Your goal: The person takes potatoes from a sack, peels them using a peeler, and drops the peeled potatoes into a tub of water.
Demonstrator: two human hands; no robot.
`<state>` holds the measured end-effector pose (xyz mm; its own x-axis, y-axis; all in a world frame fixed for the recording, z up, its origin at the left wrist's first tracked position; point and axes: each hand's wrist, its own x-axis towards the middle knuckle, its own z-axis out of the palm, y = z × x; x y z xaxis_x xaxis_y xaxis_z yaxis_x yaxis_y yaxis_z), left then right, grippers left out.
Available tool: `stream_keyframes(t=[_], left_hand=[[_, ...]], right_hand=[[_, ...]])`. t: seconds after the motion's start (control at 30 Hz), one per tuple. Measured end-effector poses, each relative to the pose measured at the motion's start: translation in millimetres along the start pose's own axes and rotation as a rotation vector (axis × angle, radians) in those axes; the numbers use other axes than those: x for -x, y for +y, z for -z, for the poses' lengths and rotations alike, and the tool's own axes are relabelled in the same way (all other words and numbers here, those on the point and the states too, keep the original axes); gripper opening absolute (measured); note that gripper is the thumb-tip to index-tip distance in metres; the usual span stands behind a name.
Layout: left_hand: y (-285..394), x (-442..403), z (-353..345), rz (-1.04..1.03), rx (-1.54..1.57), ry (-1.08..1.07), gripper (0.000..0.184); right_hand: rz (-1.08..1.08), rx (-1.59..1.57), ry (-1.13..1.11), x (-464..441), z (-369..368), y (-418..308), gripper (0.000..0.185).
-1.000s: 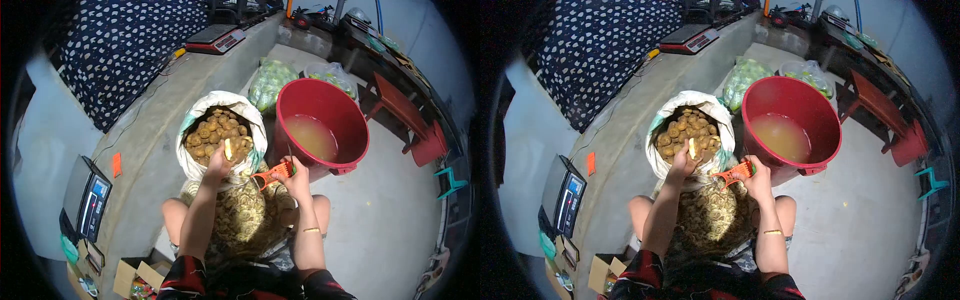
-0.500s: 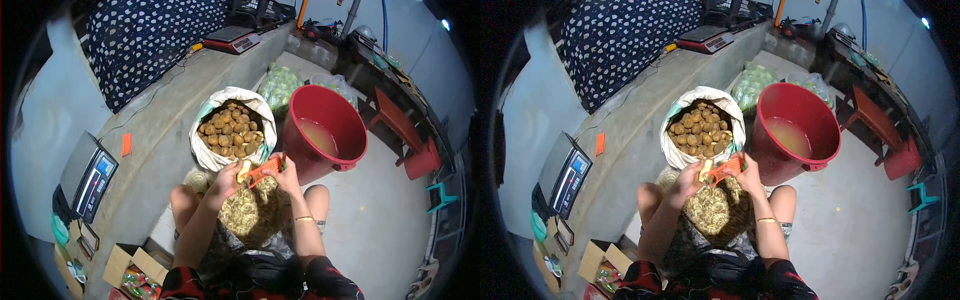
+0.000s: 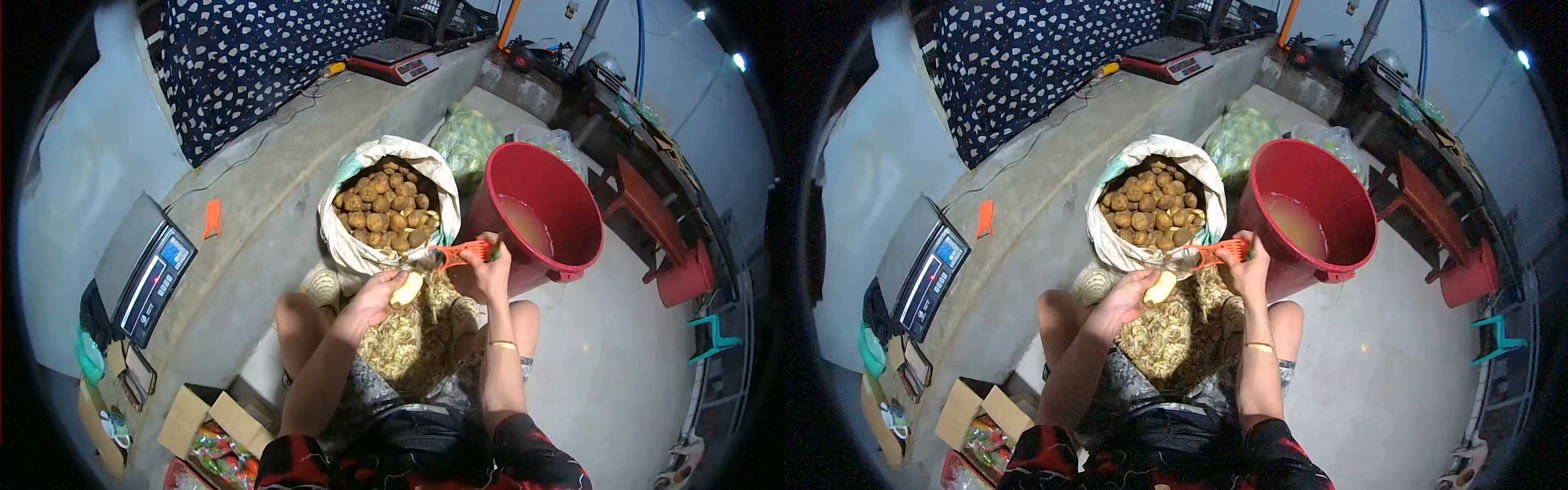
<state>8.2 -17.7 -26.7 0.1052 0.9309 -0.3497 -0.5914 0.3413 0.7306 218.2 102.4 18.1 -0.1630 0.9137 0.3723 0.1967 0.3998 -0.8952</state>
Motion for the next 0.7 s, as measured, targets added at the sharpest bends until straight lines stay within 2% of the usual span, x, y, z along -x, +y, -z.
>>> stream_keyframes(t=[0.03,0.1,0.13,0.17,0.23,0.27,0.3,0.37,0.43,0.47,0.5,0.6,0.63,0.7], left_hand=[[3.4,0.6,-5.7,-0.01,0.048,0.002,0.029],[9.6,3.9,-17.6,-0.009,0.097,0.033,0.029],[10.7,3.2,-21.4,-0.005,0.149,0.069,0.029],[10.7,0.5,-21.0,-0.004,0.149,0.068,0.029],[4.5,2.1,-14.7,-0.036,0.02,0.009,0.029],[1.7,-0.3,-11.2,-0.038,0.085,-0.002,0.029],[0.2,-2.8,-9.8,-0.039,0.082,-0.004,0.029],[-0.6,-7.1,-5.8,-0.059,0.138,-0.045,0.031],[1.3,-9.2,-8.3,-0.036,0.164,-0.071,0.032],[-1.3,-11.0,-11.8,-0.049,0.184,-0.018,0.032],[-3.1,-10.7,-13.5,-0.062,0.205,0.039,0.033],[1.1,-2.9,-8.7,-0.043,0.164,-0.066,0.029],[10.2,1.0,-15.7,-0.052,0.191,-0.072,0.031],[11.1,-3.9,-11.6,-0.068,0.222,-0.083,0.03]], right_hand=[[-0.06,-0.233,-0.037,2.7,1.6,-7.3,0.035],[0.047,-0.1,-0.252,18.8,-6.3,1.4,0.037],[0.106,0.075,-0.367,30.1,-11.7,-11.3,0.04],[0.202,0.173,-0.35,32.4,-11.3,-23.9,0.041],[0.186,0.101,-0.199,14.4,-7.9,-7.4,0.037],[0.039,0.093,-0.042,8.9,-2.6,-2.7,0.032],[-0.082,0.097,-0.013,1.4,4.5,-18.2,0.03],[-0.055,-0.144,-0.099,2.9,6.6,1.7,0.035],[0.098,0.054,-0.298,22.7,-4.5,-11.0,0.037],[0.095,0.116,-0.368,31.6,-8.1,-22.0,0.04],[0.245,0.19,-0.337,28.5,-8.2,-19.8,0.042],[0.079,0.105,-0.086,7.6,-1.6,-3.2,0.04],[-0.029,-0.081,-0.049,3.3,0.3,0.4,0.039],[-0.058,-0.204,-0.085,7.4,1.9,0.0,0.039]])
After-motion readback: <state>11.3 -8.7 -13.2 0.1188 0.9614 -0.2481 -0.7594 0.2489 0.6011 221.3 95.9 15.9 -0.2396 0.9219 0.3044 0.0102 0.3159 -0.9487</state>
